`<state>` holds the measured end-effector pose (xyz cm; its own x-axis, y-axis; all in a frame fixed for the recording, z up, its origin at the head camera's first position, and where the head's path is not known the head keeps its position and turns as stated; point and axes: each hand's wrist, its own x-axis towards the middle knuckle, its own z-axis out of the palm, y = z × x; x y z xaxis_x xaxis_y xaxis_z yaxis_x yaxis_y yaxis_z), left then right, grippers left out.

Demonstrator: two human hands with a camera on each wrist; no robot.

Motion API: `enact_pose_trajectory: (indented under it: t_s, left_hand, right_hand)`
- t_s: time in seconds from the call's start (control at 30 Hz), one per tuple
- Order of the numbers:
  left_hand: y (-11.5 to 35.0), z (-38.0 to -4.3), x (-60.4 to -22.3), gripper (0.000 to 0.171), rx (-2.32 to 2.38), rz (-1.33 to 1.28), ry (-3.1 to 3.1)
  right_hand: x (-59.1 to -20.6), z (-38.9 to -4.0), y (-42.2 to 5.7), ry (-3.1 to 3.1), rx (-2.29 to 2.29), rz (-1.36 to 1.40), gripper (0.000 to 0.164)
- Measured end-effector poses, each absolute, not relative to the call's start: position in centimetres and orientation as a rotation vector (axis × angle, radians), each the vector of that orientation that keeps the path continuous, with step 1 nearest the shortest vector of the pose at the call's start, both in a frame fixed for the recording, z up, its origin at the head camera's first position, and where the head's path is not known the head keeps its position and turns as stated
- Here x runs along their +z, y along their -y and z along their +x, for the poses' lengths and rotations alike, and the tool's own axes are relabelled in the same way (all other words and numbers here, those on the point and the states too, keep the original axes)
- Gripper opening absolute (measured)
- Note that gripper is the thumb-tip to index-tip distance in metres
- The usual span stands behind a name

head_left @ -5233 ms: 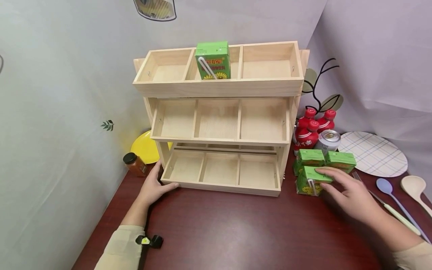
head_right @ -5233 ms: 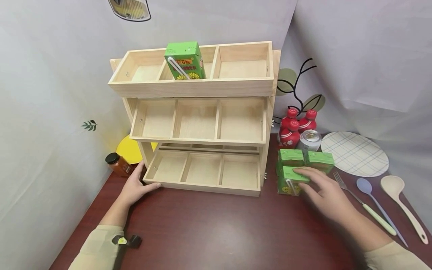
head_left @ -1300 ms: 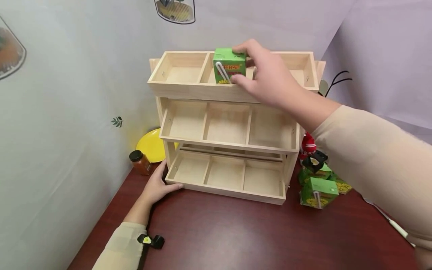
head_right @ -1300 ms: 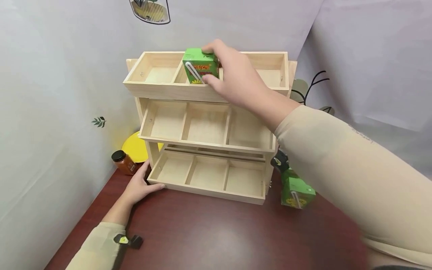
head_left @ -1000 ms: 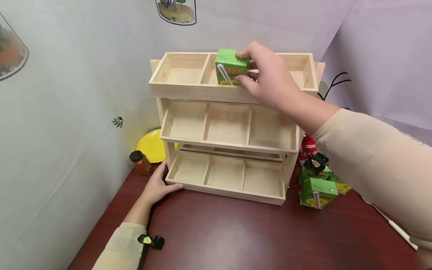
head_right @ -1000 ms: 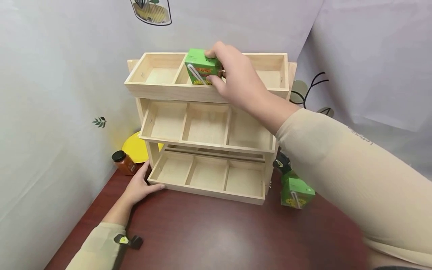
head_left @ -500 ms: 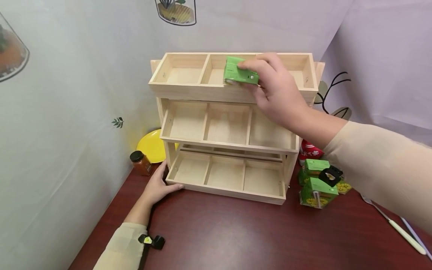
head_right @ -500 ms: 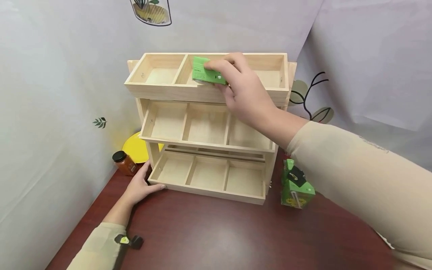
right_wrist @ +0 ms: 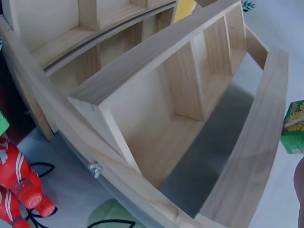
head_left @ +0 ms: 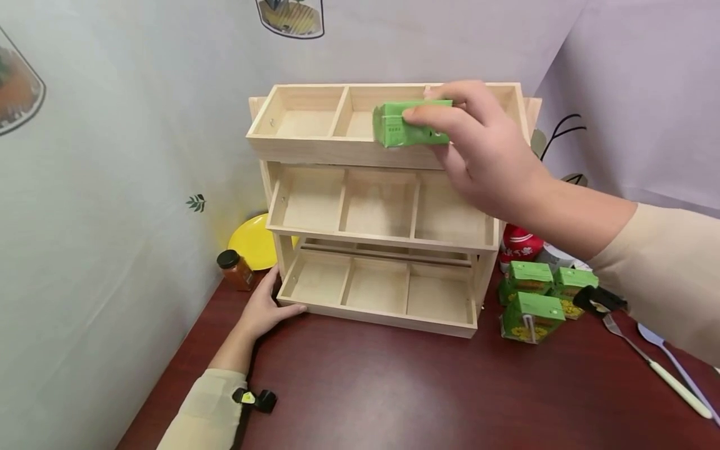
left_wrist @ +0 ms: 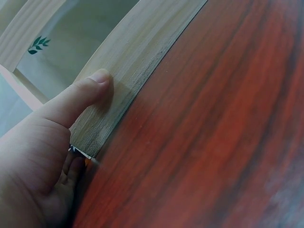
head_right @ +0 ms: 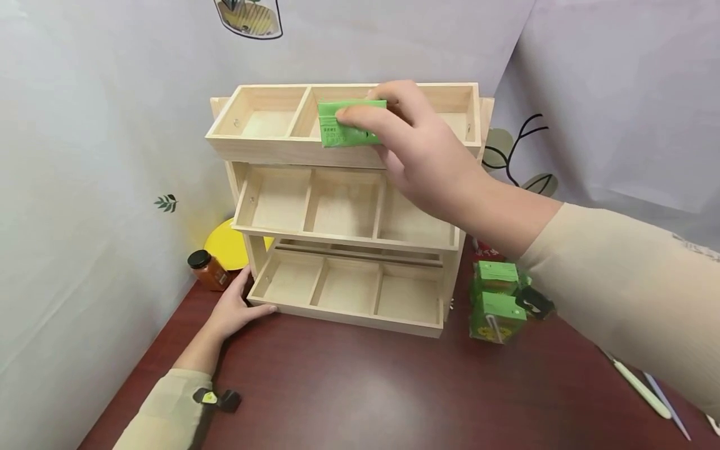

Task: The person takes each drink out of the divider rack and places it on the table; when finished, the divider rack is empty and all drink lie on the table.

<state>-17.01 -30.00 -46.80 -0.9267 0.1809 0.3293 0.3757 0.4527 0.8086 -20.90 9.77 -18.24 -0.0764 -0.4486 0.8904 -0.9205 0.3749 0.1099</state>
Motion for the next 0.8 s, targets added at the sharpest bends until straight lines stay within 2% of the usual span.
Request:
enact_pose_trajectory:
  t_s: [0.47, 0.8]
  left_hand:
    - [29.9, -17.1, -46.6, 0.105, -1.455, -0.494, 2.524]
    - [30.8, -16.4, -46.5, 0.107, -1.408, -0.419, 2.583]
  right_hand:
    - [-19.2, -18.8, -11.8, 1.730, 0.586, 1.163, 0.034]
    - [-19.8, -17.2, -12.1, 1.680, 0.676, 1.126, 0.031]
